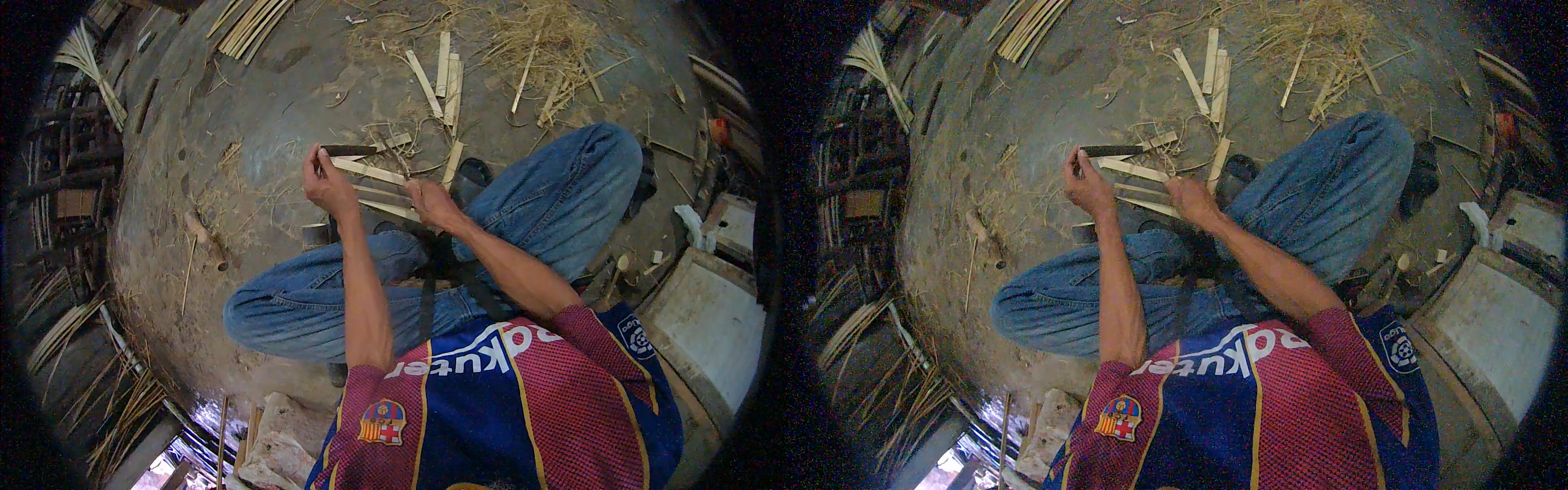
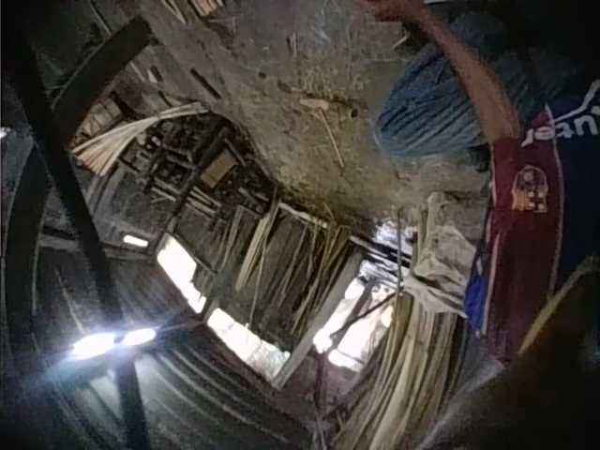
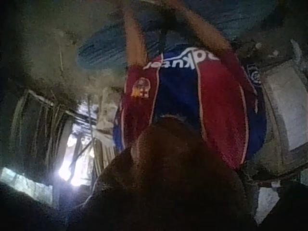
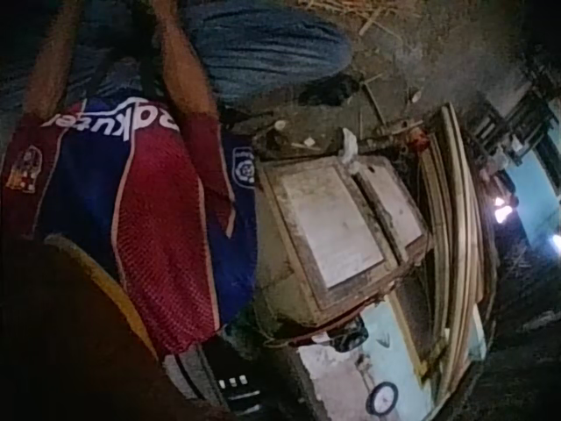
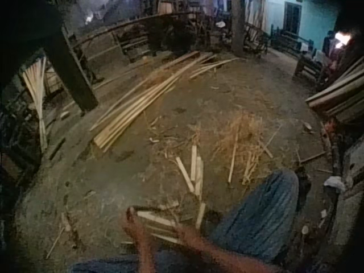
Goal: The person sits on the floor and uses a knife to sharpen the ends of small bamboo sticks. They repeatedly pick up sticks, hold them against the floor, and scrape the knife along the ends to create pointed tips, then place the sharpened sticks back on the floor.
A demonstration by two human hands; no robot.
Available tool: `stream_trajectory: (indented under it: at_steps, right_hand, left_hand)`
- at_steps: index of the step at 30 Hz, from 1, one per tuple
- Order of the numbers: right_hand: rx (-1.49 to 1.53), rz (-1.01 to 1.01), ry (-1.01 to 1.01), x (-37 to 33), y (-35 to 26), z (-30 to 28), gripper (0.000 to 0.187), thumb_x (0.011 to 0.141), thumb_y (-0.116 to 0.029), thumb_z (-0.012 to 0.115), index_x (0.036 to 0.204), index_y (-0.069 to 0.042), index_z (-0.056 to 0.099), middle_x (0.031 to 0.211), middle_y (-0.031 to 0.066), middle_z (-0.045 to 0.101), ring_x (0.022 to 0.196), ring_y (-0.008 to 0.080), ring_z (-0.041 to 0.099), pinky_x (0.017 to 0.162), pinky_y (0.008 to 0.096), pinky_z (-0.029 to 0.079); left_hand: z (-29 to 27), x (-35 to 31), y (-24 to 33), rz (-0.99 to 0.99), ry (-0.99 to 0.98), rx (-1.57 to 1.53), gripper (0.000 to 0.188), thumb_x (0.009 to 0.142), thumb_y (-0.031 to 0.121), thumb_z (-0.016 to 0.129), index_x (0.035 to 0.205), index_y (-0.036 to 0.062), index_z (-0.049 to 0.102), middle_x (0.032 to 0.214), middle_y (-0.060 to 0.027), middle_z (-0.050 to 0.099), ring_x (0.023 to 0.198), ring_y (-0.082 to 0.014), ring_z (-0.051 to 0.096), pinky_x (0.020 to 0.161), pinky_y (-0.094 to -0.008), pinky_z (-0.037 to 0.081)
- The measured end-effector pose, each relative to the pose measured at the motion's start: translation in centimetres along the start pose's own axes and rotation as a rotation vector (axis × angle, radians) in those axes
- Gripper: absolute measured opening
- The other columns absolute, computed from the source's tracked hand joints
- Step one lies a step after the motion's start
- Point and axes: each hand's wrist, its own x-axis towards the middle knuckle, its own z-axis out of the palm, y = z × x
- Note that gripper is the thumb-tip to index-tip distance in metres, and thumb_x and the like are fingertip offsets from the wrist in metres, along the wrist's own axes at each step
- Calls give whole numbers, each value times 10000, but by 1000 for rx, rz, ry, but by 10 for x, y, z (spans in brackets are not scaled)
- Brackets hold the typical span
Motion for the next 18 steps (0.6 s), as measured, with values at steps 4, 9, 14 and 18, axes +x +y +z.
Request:
stream_trajectory:
  at_steps: [4, 9, 14, 18]
  right_hand:
    - [61, -193, 57, -8, -21, 13, 414, 992, -345, 456, 957, 56, 555, 692, 219, 573, 685, 361, 616, 677, 468, 470]
    - [134, -208, 85, -24, -44, 15, 394, 986, -329, 486, 907, 51, 553, 712, 176, 572, 702, 308, 576, 675, 436, 444]
    - [66, -188, -22, -26, -47, 0, 384, 978, -337, 488, 926, 31, 586, 809, 247, 608, 766, 432, 591, 703, 479, 460]
    - [53, -301, 138, -12, -8, 20, 405, 980, -346, 492, 934, 46, 585, 827, 240, 623, 772, 378, 610, 701, 455, 454]
  left_hand:
    - [3, -2, -1, 43, 26, -84, 206, 929, 114, 591, 1067, -21, 663, 1009, -156, 680, 879, -246, 659, 766, -341, 521]
    - [3, -6, -2, 105, 60, 28, 209, 919, 116, 604, 1061, -26, 663, 1015, -167, 681, 883, -262, 659, 763, -346, 524]
    - [2, -4, -6, 7, 36, -120, 230, 918, 138, 611, 1081, -18, 656, 997, -162, 683, 891, -258, 657, 782, -350, 516]
    - [5, -1, -17, -10, 40, -157, 228, 929, 136, 599, 1092, -15, 649, 999, -155, 681, 909, -249, 654, 787, -352, 514]
